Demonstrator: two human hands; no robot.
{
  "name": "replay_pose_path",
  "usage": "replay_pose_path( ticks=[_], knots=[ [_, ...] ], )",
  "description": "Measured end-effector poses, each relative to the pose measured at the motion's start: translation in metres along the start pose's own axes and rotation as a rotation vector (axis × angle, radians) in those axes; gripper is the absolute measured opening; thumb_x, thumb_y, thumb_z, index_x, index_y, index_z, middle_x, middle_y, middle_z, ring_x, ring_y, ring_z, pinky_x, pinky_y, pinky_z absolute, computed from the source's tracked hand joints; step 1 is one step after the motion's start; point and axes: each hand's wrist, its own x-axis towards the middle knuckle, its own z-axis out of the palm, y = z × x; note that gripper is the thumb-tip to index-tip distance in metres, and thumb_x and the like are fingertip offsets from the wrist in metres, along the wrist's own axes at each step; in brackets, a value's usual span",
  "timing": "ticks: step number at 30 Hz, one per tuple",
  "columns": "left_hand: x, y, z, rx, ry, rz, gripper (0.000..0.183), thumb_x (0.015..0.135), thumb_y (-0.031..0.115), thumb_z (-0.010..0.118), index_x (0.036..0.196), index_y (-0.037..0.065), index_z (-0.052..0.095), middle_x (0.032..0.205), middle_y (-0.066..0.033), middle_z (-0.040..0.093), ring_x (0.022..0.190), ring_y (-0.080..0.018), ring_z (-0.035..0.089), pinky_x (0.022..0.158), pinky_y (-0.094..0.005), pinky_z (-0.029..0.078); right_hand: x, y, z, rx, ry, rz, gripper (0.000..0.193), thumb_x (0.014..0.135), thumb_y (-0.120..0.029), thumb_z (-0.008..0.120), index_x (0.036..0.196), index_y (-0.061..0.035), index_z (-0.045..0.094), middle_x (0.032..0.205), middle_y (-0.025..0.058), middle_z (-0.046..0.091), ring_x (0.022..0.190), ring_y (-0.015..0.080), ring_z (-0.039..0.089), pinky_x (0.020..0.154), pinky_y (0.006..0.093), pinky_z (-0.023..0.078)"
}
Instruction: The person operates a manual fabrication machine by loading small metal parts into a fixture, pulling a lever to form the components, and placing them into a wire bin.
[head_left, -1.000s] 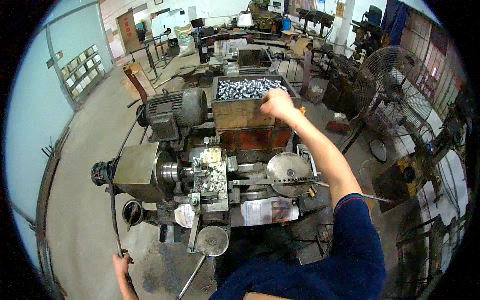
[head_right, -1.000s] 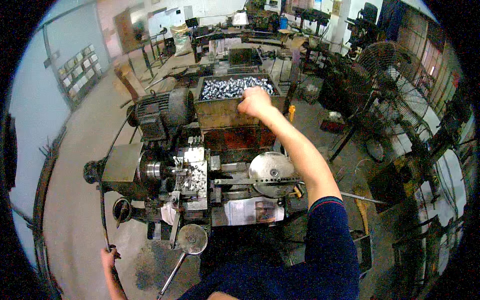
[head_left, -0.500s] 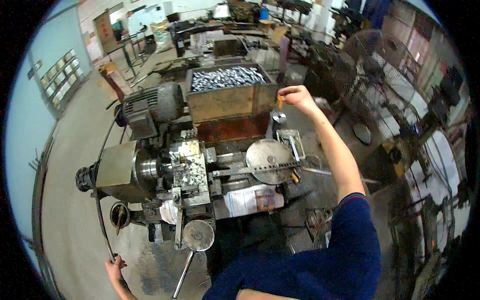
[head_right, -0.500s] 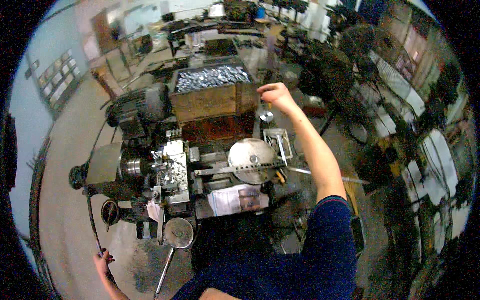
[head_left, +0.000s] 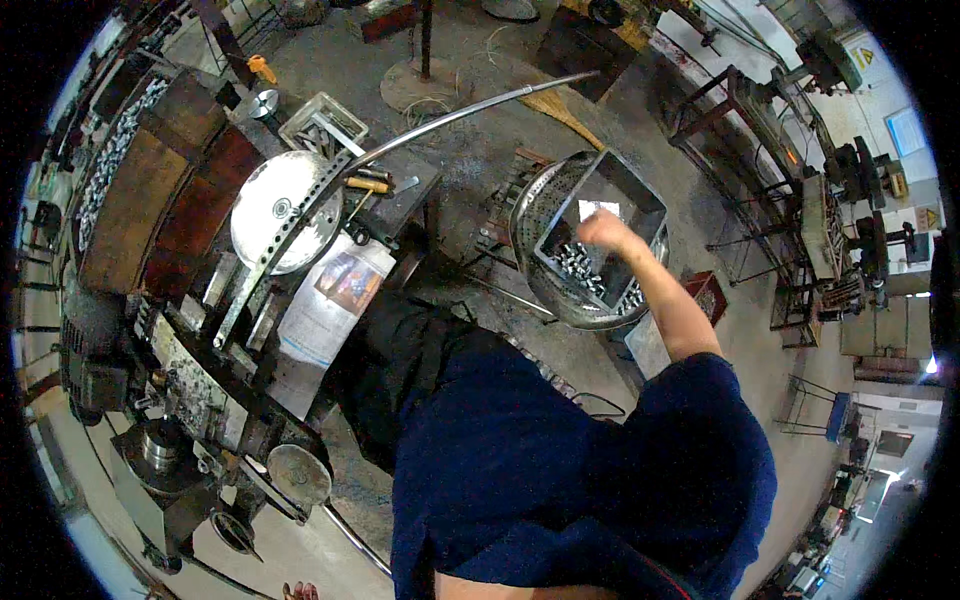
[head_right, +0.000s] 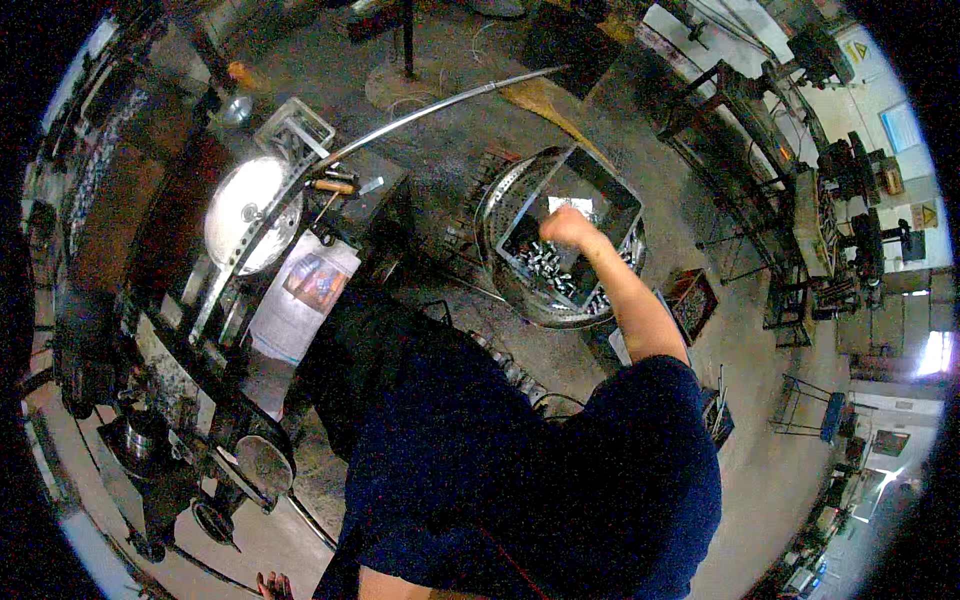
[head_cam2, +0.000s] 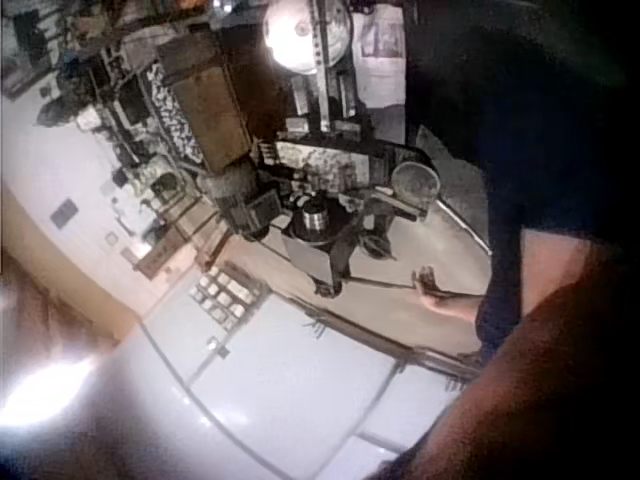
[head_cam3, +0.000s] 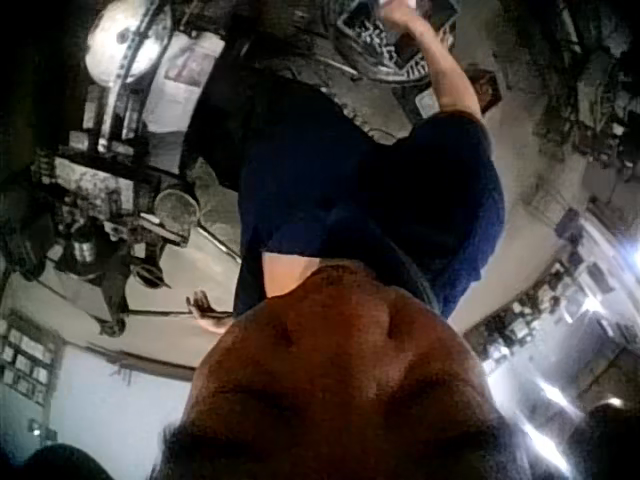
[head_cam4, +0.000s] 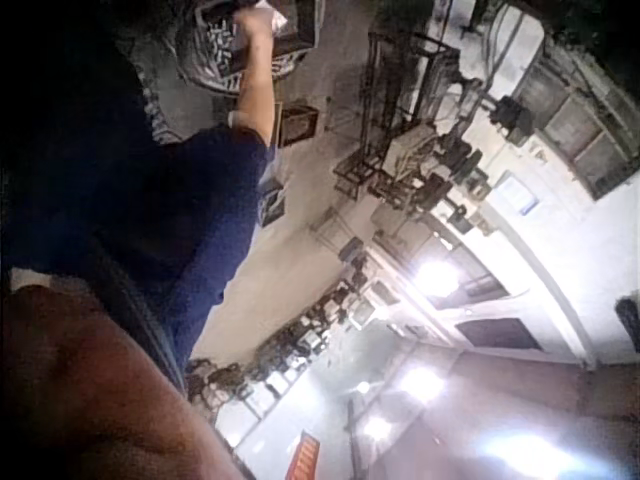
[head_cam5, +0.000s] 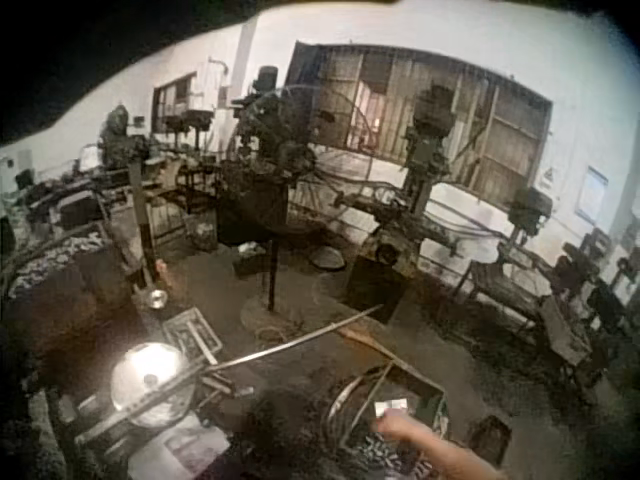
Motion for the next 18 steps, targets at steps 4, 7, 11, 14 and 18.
replay_pose_path(
  ticks=[4, 7, 11, 14, 18],
  knots=[
    [0.027, -0.026, -0.047, 0.003, 0.025, -0.181, 0.048, 0.084, 0.037, 0.046, 0.124, 0.011, 0.047, 0.123, -0.0169, 0.048, 0.112, -0.0298, 0.048, 0.095, -0.0464, 0.035, -0.023, -0.026, -0.005, -0.103, -0.183, 0.031, 0.008, 0.067, -0.013, 0.054, 0.062, -0.0071, 0.056, 0.074, 0.0077, 0.061, 0.069, 0.0265, 0.059, 0.061, 0.0346, 0.049],
    [0.021, -0.015, -0.031, 0.042, 0.041, -0.112, 0.047, 0.084, 0.036, 0.046, 0.122, 0.008, 0.049, 0.119, -0.0173, 0.051, 0.108, -0.0292, 0.051, 0.092, -0.0429, 0.038, -0.012, -0.027, 0.021, 0.071, -0.272, 0.331, 0.014, 0.067, -0.018, 0.056, 0.068, -0.0050, 0.061, 0.083, 0.0108, 0.064, 0.077, 0.0279, 0.061, 0.070, 0.0351, 0.050],
    [-0.009, -0.002, -0.005, 0.016, 0.179, -0.031, 0.043, 0.086, 0.033, 0.044, 0.114, 0.002, 0.055, 0.107, -0.0177, 0.058, 0.096, -0.0280, 0.056, 0.088, -0.0389, 0.042, 0.018, -0.065, -0.019, 0.201, -0.270, 0.815, 0.024, 0.063, -0.022, 0.058, 0.074, -0.0022, 0.065, 0.089, 0.0206, 0.063, 0.086, 0.0315, 0.061, 0.080, 0.0367, 0.048],
    [-0.014, 0.000, 0.003, 0.009, 0.192, -0.023, 0.041, 0.086, 0.032, 0.045, 0.112, 0.002, 0.056, 0.105, -0.0178, 0.058, 0.094, -0.0280, 0.057, 0.087, -0.0389, 0.042, 0.020, -0.064, -0.021, 0.099, -0.353, 0.746, 0.024, 0.062, -0.022, 0.057, 0.074, -0.0018, 0.065, 0.087, 0.0210, 0.063, 0.085, 0.0320, 0.061, 0.079, 0.0373, 0.049],
    [-0.021, 0.002, 0.005, 0.009, 0.192, -0.011, 0.039, 0.086, 0.030, 0.047, 0.109, 0.001, 0.057, 0.103, -0.0180, 0.059, 0.092, -0.0279, 0.057, 0.085, -0.0388, 0.043, 0.020, -0.069, -0.021, 0.055, -0.377, 0.701, 0.026, 0.060, -0.021, 0.058, 0.075, -0.0014, 0.065, 0.088, 0.0204, 0.063, 0.085, 0.0323, 0.061, 0.078, 0.0370, 0.049]
  ],
)
